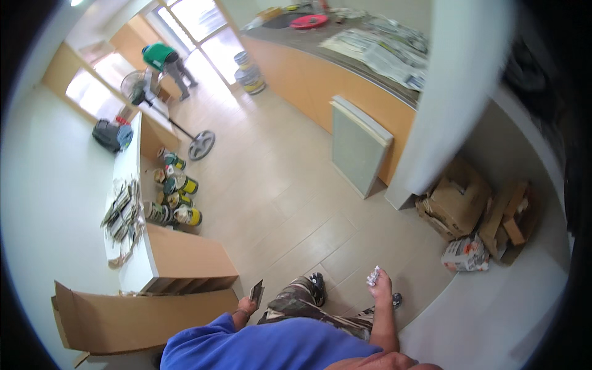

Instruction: The person retrieves a putty knife from a green bag, then mixes a white paste on a countertop using a trowel and a small spatula. They apply the paste to a wall or cabinet surface with the trowel.

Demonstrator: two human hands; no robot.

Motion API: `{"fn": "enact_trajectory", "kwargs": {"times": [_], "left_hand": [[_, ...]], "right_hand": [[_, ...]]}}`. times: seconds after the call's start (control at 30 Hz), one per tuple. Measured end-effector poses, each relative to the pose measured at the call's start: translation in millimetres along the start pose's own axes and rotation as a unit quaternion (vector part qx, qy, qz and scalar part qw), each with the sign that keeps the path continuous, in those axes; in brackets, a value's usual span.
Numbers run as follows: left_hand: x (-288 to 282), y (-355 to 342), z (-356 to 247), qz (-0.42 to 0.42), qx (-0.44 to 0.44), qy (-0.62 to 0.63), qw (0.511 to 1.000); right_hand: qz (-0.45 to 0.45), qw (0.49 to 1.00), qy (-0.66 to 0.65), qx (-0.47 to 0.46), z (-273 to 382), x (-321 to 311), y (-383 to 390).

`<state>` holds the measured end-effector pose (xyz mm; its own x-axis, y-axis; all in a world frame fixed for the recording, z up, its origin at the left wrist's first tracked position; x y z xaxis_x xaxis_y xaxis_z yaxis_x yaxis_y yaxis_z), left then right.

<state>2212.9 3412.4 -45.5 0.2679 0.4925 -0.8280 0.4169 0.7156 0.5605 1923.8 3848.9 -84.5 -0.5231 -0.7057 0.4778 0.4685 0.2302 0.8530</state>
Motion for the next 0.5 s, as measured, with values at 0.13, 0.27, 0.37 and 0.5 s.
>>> {"fn": "enact_trajectory", "kwargs": {"times": [0.13, 0.27, 0.37, 0.5], "left_hand": [[-23.4, -1.6, 13.4, -0.007, -0.078, 0.115, 0.990], [-35.3, -28.8, -0.6, -0.026, -0.125, 0.219, 0.967], [-47.5, -65.0, -36.0, -0.019, -0.071, 0.212, 0.975], [-78.4, -118.1, -90.5, -0.061, -0.085, 0.275, 0.956]], "right_hand": [[0.011, 0.999, 0.027, 0.020, -6.8, 85.2, 18.4], [0.066, 0.996, 0.065, 0.015, 15.1, 159.7, 34.5], [0.065, 0.995, 0.077, -0.007, 36.4, 207.6, 34.0], [0.018, 0.995, 0.093, -0.028, 55.6, 261.0, 29.6]]}}
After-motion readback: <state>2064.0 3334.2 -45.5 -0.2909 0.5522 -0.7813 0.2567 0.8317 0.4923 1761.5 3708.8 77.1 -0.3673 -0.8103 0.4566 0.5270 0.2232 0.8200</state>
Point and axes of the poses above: each hand's wrist, its own y-axis away from the middle knuckle, its own x-axis out of the palm, z = x × y, the point moved 2 cm from there along -y, towards the middle knuckle, and after that the axes turned 7 degrees about -z, right-handed, at the moved point
